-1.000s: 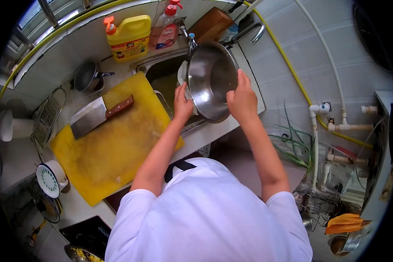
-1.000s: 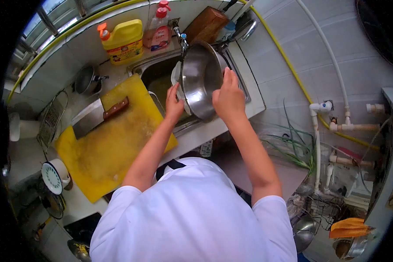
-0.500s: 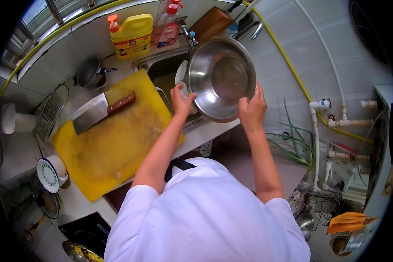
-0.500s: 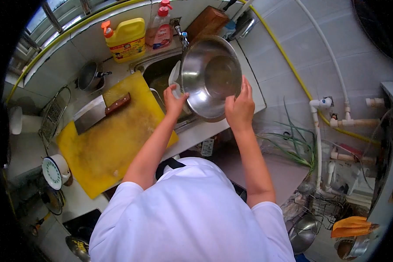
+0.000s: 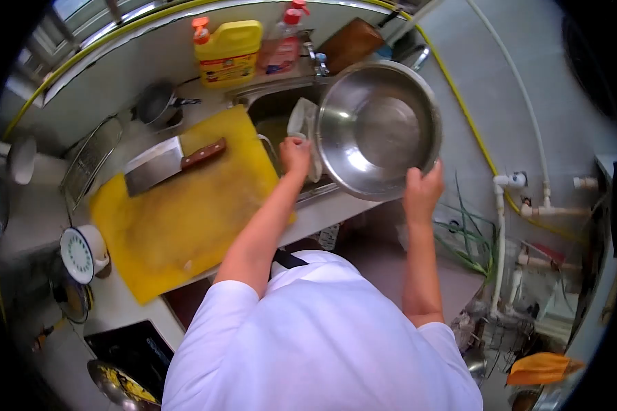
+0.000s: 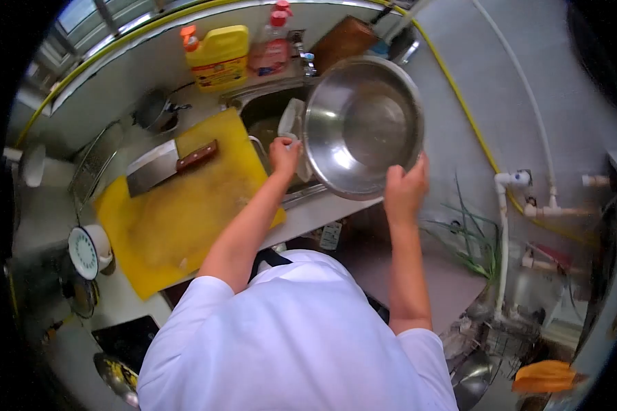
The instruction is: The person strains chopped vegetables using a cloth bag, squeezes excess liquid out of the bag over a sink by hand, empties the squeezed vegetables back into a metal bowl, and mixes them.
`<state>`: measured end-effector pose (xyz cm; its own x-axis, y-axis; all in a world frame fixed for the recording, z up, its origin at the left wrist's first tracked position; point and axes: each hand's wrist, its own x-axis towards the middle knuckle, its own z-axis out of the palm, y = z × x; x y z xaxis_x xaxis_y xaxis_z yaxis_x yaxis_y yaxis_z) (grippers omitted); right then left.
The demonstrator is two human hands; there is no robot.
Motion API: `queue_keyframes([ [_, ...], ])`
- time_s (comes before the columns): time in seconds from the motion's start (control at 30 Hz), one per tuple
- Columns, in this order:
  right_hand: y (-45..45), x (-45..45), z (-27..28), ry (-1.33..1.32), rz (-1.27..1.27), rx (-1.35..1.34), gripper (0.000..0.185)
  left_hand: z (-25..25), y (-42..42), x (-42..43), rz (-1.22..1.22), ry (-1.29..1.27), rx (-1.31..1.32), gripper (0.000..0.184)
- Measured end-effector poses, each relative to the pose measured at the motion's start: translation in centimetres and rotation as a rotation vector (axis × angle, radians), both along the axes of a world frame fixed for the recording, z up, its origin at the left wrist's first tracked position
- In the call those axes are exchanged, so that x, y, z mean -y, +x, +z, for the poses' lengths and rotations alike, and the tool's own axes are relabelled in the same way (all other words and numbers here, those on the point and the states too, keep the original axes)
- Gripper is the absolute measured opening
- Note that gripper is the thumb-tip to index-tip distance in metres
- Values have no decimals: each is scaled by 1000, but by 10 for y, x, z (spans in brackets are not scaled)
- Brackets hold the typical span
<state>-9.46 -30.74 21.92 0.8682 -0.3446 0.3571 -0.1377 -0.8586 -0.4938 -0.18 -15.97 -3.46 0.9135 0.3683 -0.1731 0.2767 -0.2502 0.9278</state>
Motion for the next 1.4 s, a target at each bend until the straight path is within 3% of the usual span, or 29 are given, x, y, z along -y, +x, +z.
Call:
queue_keyframes([
  [0.1, 1, -1, 8, 171, 83, 31, 40, -8, -7, 1, -51, -39, 205, 16],
  [0.13, 5, -6, 10, 196, 129, 17, 40, -6, -14, 1, -65, -247, 178, 19],
  [0.17, 9, -12, 12, 514, 177, 28, 39, -4, -20, 1, -61, -450, 142, 21],
  [0.23, 19, -29, 8, 1051, 241, -38, 35, 1, -35, 7, -81, -543, 133, 23],
  [0.3, 30, -55, -15, 1104, 380, -207, 34, 4, -48, 9, -120, -435, 173, 25],
  [0.33, 34, -69, -27, 1000, 439, -346, 35, 4, -52, 8, -135, -357, 207, 26],
  [0.43, 41, -154, -46, 1105, 750, -488, 39, 7, -57, 6, -171, -169, 289, 29],
  [0.5, 44, -200, -51, 923, 700, -808, 44, 10, -58, -1, -197, -95, 306, 31],
  [0.53, 48, -216, -124, 1080, 853, -692, 48, 13, -58, -5, -213, -83, 306, 32],
  [0.6, 41, -248, -114, 1002, 871, -839, 54, 26, -60, -13, -224, -73, 229, 35],
  [0.7, 29, -272, -145, 1023, 840, -907, 58, 28, -65, -22, -245, -107, 256, 35],
  [0.83, 26, -274, -157, 1056, 749, -921, 48, 27, -67, -27, -210, -114, 285, 34],
  [0.97, 30, -265, -168, 1011, 803, -929, 50, 29, -65, -23, -205, -124, 265, 32],
  [1.03, 31, -250, -153, 954, 831, -858, 50, 29, -61, -21, -205, -138, 243, 32],
  [1.1, 43, -213, -143, 1142, 902, -674, 42, 29, -57, -18, -164, -176, 231, 31],
  [1.17, 67, -157, -99, 1047, 802, -487, 23, 16, -47, -16, -146, -80, 374, 31],
  [1.2, 83, -127, -124, 1147, 673, -382, 15, 28, -45, -19, -143, -106, 315, 30],
  [1.23, 94, -93, -131, 1026, 595, -213, 16, 39, -43, -22, -140, -131, 255, 28],
  [1.27, 108, -57, -158, 942, 493, -147, 20, 42, -39, -22, -145, -126, 253, 28],
  [1.33, 119, -13, -184, 444, 146, -294, 51, 45, -32, -20, -128, -204, 233, 27],
  [1.4, 125, 5, -231, 269, 58, -426, 70, 49, -24, -20, -145, -227, 217, 26],
])
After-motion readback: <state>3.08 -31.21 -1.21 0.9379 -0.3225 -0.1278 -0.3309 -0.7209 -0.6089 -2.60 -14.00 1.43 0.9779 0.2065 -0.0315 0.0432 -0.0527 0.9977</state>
